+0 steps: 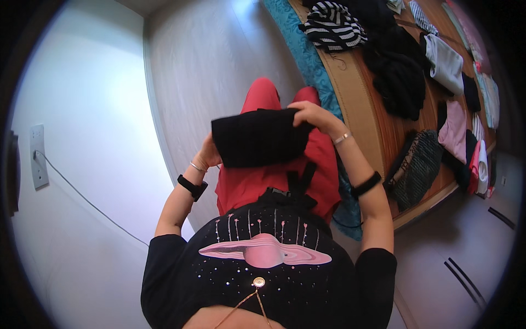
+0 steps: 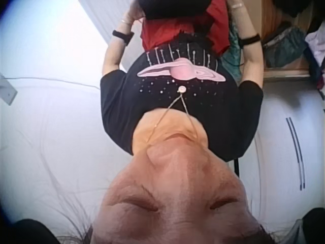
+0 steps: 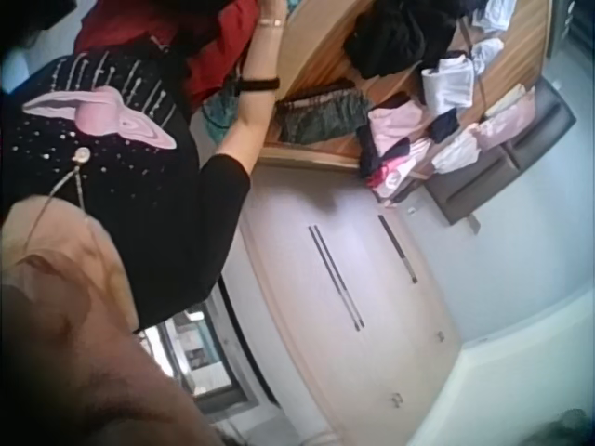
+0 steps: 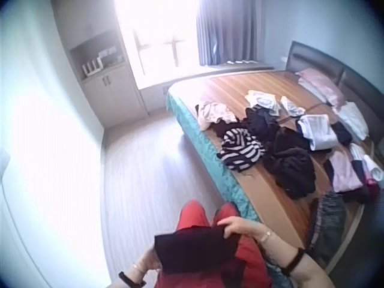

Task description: Folding various items of clothing on a bed.

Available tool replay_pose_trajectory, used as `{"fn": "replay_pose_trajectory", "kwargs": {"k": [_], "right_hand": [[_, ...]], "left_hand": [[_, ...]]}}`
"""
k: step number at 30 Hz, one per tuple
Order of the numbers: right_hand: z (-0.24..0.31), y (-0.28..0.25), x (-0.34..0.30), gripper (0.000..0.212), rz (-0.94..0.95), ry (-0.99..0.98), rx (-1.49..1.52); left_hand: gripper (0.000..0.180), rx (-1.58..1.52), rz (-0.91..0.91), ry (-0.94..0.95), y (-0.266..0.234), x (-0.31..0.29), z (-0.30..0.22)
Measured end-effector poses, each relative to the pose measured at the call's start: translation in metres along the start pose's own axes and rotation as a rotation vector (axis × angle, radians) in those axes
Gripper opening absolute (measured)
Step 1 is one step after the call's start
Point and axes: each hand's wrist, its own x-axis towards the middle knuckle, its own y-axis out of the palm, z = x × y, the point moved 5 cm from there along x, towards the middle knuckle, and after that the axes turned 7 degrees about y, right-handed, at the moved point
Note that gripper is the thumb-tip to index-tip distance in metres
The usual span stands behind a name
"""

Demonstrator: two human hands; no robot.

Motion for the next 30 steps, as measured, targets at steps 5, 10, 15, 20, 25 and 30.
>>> {"fn": "replay_pose_trajectory", "kwargs": {"k": [5,10,15,20,25,30], "right_hand": [[-0.026,-0.008,0.024,0.046,-0.35,-0.151,-0.863],[0.006,0.072,-0.013,0.059,-0.443,-0.542,-1.003],[-0.034,0.098,-0.041,0.062,-0.425,-0.335,-1.135],[-0.035,0.095,-0.047,0.064,-0.541,-0.309,-1.102],[-0.032,0.116,-0.032,0.06,-0.654,-0.416,-1.14],[-0.024,0.121,-0.021,0.071,-0.602,-0.532,-1.16]], "left_hand": [[0.064,-1.165,-0.212,-0.131,0.018,-0.001,-0.003],[0.038,-0.949,-0.524,-0.374,0.017,0.002,-0.011],[0.039,-0.896,-0.581,-0.385,0.019,-0.001,-0.005],[0.036,-0.763,-0.689,-0.369,0.021,0.012,0.004],[0.035,-0.433,-0.935,-0.35,0.022,0.008,0.013],[0.044,-0.804,-0.75,-0.372,0.016,0.0,0.015]]}}
